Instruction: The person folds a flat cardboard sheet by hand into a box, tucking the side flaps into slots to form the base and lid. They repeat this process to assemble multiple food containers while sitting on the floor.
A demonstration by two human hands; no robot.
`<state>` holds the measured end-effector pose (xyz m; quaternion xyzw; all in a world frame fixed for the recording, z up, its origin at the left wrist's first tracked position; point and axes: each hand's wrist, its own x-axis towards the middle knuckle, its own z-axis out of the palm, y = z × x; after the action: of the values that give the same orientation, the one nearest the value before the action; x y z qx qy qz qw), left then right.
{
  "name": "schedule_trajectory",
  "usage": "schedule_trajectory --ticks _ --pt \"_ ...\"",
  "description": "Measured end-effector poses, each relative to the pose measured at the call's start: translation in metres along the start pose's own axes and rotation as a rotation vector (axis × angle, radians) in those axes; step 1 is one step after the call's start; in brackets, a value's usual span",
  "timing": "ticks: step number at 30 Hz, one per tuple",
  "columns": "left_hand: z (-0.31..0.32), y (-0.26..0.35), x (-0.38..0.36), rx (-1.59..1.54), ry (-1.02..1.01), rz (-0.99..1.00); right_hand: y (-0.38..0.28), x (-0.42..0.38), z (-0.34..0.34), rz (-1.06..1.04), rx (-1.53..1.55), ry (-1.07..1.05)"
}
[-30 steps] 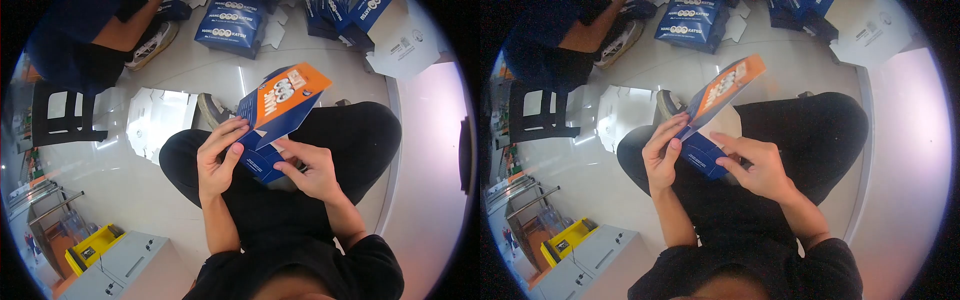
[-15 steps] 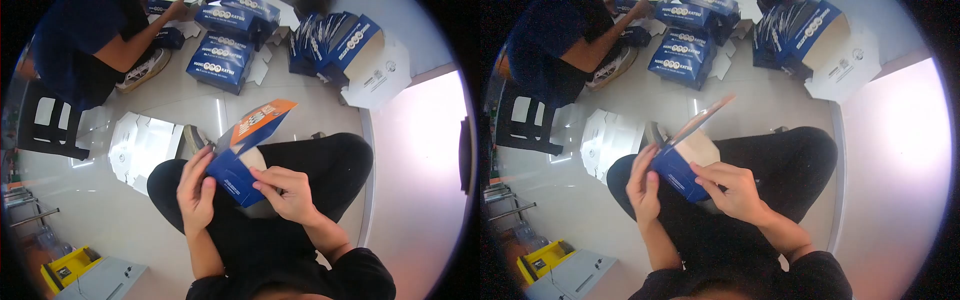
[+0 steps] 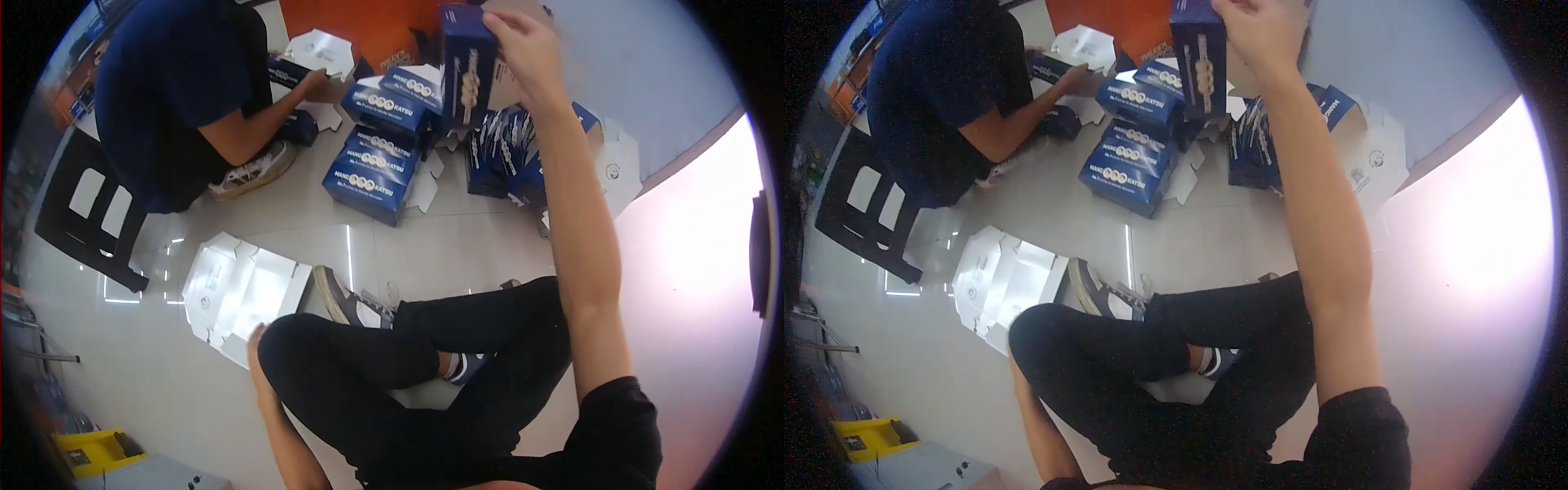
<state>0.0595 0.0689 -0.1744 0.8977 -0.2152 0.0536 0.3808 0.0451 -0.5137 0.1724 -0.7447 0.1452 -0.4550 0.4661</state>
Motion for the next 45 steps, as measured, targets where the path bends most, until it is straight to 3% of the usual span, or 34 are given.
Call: schedule_trajectory --ticks 2,5,9,14,16,18,20,26,32,36,45 --pt "0.026 -0.067 -0.03 -0.35 -0.105 -0.205 0.01 0.031 0.013 -0.033 -0.2 0.117" --pt "0.019 -0.035 -0.024 -0.312 -0.166 -0.194 0.04 0.038 0.007 0.036 -0.354 0.144" --pt "-0.009 0.015 -0.003 -0.292 -0.244 -0.19 0.056 -0.069 0.008 -0.085 -0.345 -0.06" --pt "-0.03 0.065 0.024 -0.275 -0.221 -0.207 0.099 -0.169 -0.001 0.088 -0.333 -0.307" --pt "-0.024 0.023 0.025 -0.144 -0.266 -0.173 0.093 -0.172 0.006 0.064 -0.319 -0.49" --pt "-0.025 0.01 0.025 -0.015 -0.313 -0.142 0.082 -0.17 0.015 0.05 -0.257 -0.476" --pt "-0.032 0.044 0.036 0.092 0.004 -0.234 0.073 -0.168 0.022 0.067 -0.202 -0.45" --pt "-0.084 0.059 0.059 0.229 0.057 -0.402 0.074 -0.177 0.019 0.012 -0.263 -0.537" --pt "-0.103 0.06 0.06 -0.021 -0.066 -0.576 0.079 -0.18 0.026 0.144 -0.181 -0.553" --pt "-0.091 0.046 0.053 -0.103 -0.024 -0.589 0.083 -0.182 0.027 0.173 -0.191 -0.607" --pt "-0.094 0.036 0.055 -0.396 -0.099 -0.896 0.081 -0.183 0.027 0.174 -0.181 -0.674"
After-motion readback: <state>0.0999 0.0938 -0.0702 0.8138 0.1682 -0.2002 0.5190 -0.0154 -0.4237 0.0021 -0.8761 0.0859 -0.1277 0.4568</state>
